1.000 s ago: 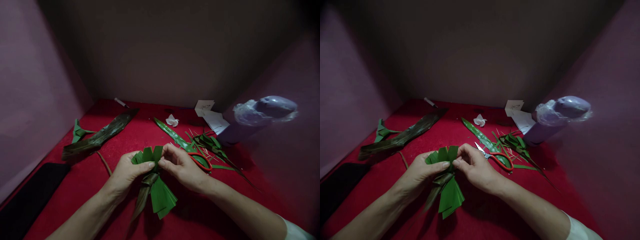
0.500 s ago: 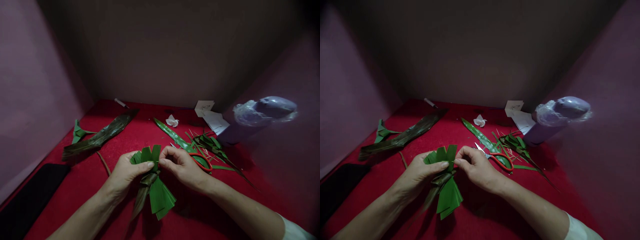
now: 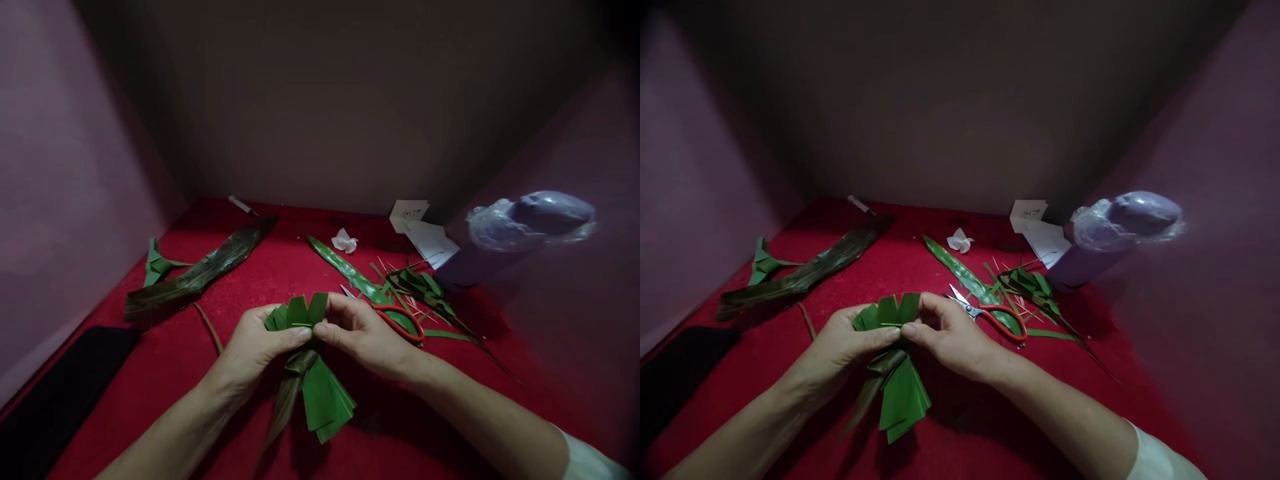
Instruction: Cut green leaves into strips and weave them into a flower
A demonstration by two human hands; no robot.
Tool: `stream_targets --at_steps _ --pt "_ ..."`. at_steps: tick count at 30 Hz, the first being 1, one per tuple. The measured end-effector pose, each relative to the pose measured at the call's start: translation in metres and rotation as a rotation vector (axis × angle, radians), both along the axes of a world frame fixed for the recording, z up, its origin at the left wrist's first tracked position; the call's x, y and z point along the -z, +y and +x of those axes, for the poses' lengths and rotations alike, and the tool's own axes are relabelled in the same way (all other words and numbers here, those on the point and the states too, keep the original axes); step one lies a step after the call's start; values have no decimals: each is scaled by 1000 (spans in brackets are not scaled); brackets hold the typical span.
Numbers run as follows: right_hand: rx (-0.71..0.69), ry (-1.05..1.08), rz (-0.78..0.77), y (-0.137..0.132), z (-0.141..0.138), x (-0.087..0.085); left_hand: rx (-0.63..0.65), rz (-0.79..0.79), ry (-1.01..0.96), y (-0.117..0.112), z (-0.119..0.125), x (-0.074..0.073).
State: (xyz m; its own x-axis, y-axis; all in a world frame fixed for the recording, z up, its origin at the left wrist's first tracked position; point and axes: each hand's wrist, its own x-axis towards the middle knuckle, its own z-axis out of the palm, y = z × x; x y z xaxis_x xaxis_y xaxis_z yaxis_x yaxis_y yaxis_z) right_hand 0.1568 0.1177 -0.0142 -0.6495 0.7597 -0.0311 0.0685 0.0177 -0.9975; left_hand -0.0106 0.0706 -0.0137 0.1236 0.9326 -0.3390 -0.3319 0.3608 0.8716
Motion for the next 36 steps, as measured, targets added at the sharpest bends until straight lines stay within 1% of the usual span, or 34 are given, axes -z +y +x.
stream_targets --at_steps 3,7,10,14,23,30,32,36 --pt "31 50 -92 2 1 2 11 9 -6 -1 -2 1" --pt "113 52 -96 4 2 2 -18 54 -39 -1 -1 -1" --pt "122 72 -112 4 3 2 -48 46 -40 -1 1 -4" --pt "132 76 -162 3 3 3 -54 24 -41 0 1 -4" --pt "159 -27 -17 0 4 1 -62 69 -45 3 2 -5" --pt "180 -136 86 -4 4 -2 -76 33 -43 2 0 -2" --pt "183 -148 93 -4 3 -3 -72 28 -53 1 0 -1" --pt "175 -100 74 -5 1 -3 -75 51 -73 1 0 2"
